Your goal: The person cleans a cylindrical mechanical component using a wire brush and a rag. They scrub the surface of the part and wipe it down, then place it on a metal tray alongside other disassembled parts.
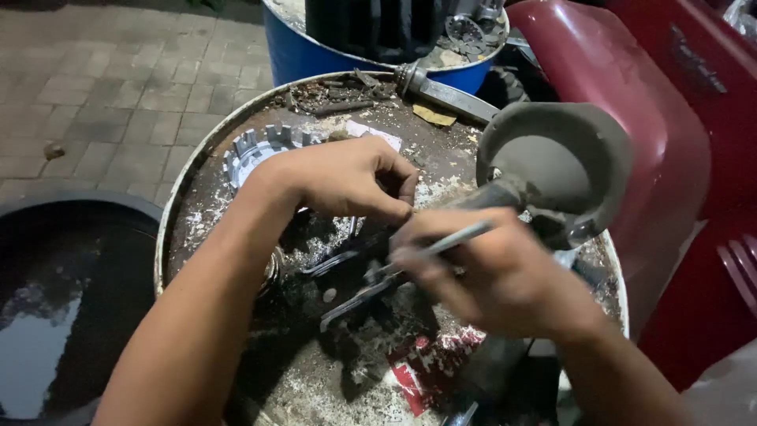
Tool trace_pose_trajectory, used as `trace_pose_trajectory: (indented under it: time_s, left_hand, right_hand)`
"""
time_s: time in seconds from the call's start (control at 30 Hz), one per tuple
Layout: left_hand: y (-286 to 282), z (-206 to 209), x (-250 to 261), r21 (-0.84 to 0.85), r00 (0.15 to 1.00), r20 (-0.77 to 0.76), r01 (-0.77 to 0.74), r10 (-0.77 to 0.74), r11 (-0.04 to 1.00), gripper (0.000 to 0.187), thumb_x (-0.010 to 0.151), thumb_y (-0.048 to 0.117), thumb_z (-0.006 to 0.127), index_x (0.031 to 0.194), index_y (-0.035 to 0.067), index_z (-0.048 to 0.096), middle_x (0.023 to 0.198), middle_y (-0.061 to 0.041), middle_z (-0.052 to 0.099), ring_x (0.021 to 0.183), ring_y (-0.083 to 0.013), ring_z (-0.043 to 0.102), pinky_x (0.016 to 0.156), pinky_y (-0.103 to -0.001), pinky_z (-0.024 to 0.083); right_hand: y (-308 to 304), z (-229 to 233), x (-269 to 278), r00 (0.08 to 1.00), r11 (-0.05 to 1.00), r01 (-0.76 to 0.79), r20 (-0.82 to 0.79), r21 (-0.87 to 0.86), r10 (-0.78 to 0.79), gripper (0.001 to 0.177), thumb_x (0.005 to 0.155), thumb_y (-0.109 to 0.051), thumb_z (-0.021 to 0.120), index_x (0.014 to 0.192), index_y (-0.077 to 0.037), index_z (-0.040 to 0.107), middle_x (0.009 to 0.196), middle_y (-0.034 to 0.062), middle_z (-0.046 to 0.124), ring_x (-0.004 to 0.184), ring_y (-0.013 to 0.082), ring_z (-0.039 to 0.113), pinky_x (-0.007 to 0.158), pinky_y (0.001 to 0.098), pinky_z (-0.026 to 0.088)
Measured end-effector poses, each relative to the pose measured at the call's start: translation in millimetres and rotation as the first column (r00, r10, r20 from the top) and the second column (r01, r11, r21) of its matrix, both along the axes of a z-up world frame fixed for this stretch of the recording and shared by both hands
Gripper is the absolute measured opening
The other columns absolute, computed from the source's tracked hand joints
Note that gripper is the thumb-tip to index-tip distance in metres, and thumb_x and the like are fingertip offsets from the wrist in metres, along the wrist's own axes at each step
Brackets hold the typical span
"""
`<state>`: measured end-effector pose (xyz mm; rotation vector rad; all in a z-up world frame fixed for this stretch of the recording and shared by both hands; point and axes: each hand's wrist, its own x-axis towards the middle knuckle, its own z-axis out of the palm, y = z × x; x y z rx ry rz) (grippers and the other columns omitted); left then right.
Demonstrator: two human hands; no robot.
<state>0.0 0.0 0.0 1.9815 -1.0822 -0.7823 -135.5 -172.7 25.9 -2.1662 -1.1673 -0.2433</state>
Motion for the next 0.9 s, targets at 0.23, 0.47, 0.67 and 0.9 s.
trace_pose_trajectory:
  time_s: [0.23, 0.47, 0.67, 0.9]
  left_hand:
    - [-1, 7, -3, 0.045, 1.000, -0.021, -0.014, 0.015, 0.999, 0.022, 0.088, 0.030, 0.082, 0.080, 0.013, 0.071, 0.068, 0.001, 0.062, 0.058, -0.0109, 0.048, 0.052, -0.027, 0.035]
    - [-1, -1, 4, 0.003, 1.000, -0.025, 0.018, -0.018, 1.000, 0.011, 0.089, 0.015, 0.072, 0.079, 0.012, 0.068, 0.066, 0.002, 0.061, 0.059, -0.0101, 0.049, 0.053, -0.027, 0.036]
    - [-4, 2, 0, -0.009, 1.000, -0.016, 0.008, -0.008, 1.000, 0.009, 0.085, 0.014, 0.075, 0.078, 0.013, 0.069, 0.067, 0.002, 0.063, 0.058, -0.0087, 0.049, 0.051, -0.025, 0.037]
    - [-2, -11, 9, -0.074, 0.994, -0.102, 0.040, -0.047, 0.996, 0.015, 0.090, 0.012, 0.072, 0.077, 0.011, 0.066, 0.063, 0.001, 0.056, 0.055, -0.0096, 0.043, 0.048, -0.026, 0.033]
  right_hand:
    - [-48, 3, 20, 0.972, 0.963, 0.218, -0.048, -0.156, -0.228, 0.017, 0.099, -0.013, 0.058, 0.083, -0.010, 0.063, 0.069, -0.0003, 0.064, 0.053, 0.0093, 0.063, 0.045, 0.0184, 0.053]
    - [17, 0, -7, 0.998, 0.999, 0.024, -0.065, 0.034, -0.021, 0.006, 0.097, -0.008, 0.059, 0.094, -0.004, 0.062, 0.081, 0.0077, 0.071, 0.063, 0.0178, 0.069, 0.055, 0.0294, 0.059]
    - [-30, 10, 16, 0.984, 0.967, 0.146, -0.068, -0.209, -0.164, 0.018, 0.099, -0.014, 0.058, 0.082, -0.010, 0.062, 0.064, -0.0021, 0.060, 0.048, 0.0098, 0.059, 0.042, 0.0219, 0.047]
    - [17, 0, -8, 0.999, 0.996, 0.041, -0.027, -0.081, -0.043, 0.004, 0.098, -0.011, 0.061, 0.096, -0.008, 0.064, 0.079, 0.0044, 0.071, 0.060, 0.0176, 0.066, 0.052, 0.0303, 0.053]
